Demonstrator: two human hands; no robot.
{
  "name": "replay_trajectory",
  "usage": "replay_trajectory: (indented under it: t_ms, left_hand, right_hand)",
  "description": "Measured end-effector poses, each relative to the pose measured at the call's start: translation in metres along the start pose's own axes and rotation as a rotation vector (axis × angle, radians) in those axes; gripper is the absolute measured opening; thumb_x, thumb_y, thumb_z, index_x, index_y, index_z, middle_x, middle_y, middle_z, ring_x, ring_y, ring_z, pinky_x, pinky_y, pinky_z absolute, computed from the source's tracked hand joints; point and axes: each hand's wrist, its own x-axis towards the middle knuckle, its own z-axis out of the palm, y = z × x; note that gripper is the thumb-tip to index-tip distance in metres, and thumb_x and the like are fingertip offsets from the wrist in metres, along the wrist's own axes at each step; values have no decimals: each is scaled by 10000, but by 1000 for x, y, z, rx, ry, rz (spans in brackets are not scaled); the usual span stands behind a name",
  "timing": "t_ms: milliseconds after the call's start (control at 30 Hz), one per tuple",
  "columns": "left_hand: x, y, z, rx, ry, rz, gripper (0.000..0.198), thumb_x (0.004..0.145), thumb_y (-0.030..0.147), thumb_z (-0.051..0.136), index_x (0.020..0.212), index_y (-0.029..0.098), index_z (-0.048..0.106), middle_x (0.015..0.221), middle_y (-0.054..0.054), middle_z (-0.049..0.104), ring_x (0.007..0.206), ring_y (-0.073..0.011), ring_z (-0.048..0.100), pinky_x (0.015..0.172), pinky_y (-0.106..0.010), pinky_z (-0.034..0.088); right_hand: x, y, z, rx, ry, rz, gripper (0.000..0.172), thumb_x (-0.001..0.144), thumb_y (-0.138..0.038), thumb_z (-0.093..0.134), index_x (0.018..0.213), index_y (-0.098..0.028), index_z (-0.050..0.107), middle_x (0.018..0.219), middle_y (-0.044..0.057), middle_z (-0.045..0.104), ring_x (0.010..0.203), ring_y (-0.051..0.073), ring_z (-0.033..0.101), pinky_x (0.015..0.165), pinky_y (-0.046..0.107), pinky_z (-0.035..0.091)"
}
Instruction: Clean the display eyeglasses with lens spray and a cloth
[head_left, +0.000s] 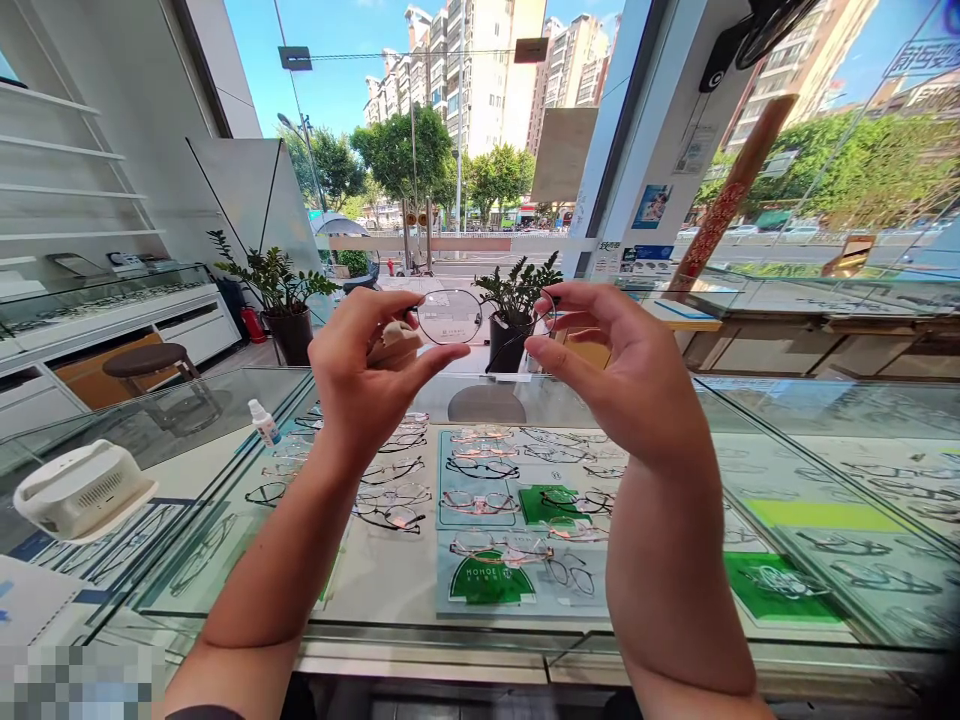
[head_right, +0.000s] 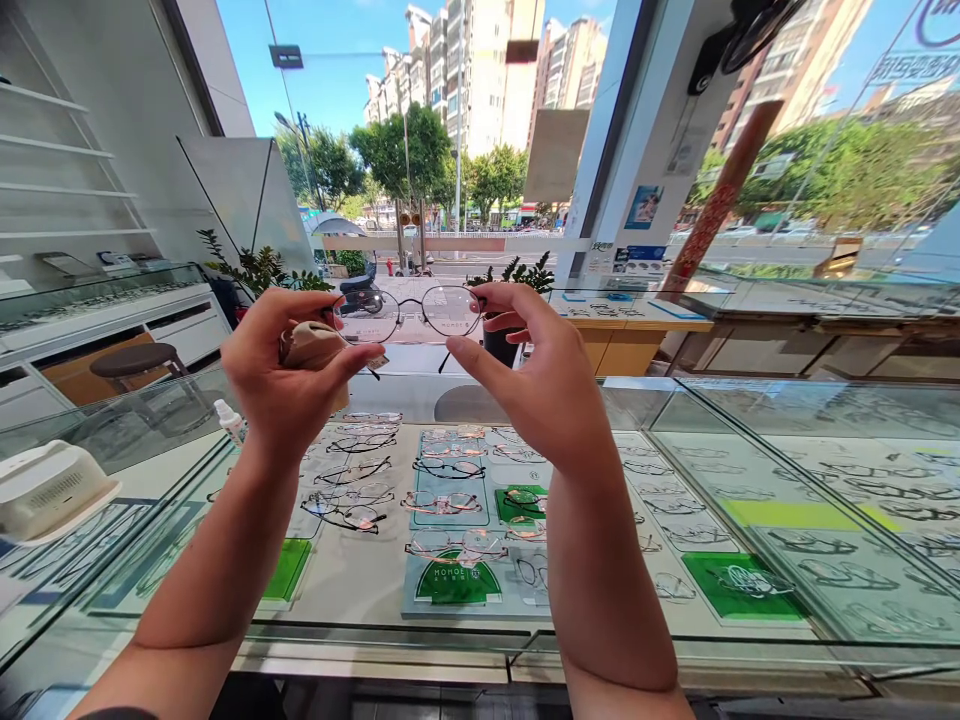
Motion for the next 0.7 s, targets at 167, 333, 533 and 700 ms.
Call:
replay_trajectory:
  t_ms: [167,333,533,700]
  left_hand:
    - [-1,2,2,27,11,16,532,793,643,940,1092,250,743,907,-18,728,824,-191,678,780,-368,549]
    - [-1,2,2,-7,-23,-34,523,813,638,928,1109,247,744,932,-16,727,835,-187,684,790,-360,560]
    - [0,3,1,-39,-69,-108,512,822,629,925,1103,239,750,955,-22,738,862,-191,700,809,-356,569]
    - [0,3,2,-71,-73,-106,485,824,588,939,1101,236,755,969,-23,744,873,-190,708,809,-351,565]
  right_hand:
    - [1,2,0,-26,-34,37,448,917,-495,817,1310,-292,744,1301,90,782,1093,286,745,973,501,630]
    - [1,4,0,-34,-47,54,447,915,-527,813,1280,-274,758,1267,97,793,1096,294,750,972,508,627]
    - [2,5,0,-55,-50,65,430,908,-537,817,1238,-268,763,1228,95,802,1060,291,757,957,511,631]
    - [2,6,0,-61,-57,73,429,909,-545,812,1236,-271,759,1227,97,798,1066,299,759,963,526,636]
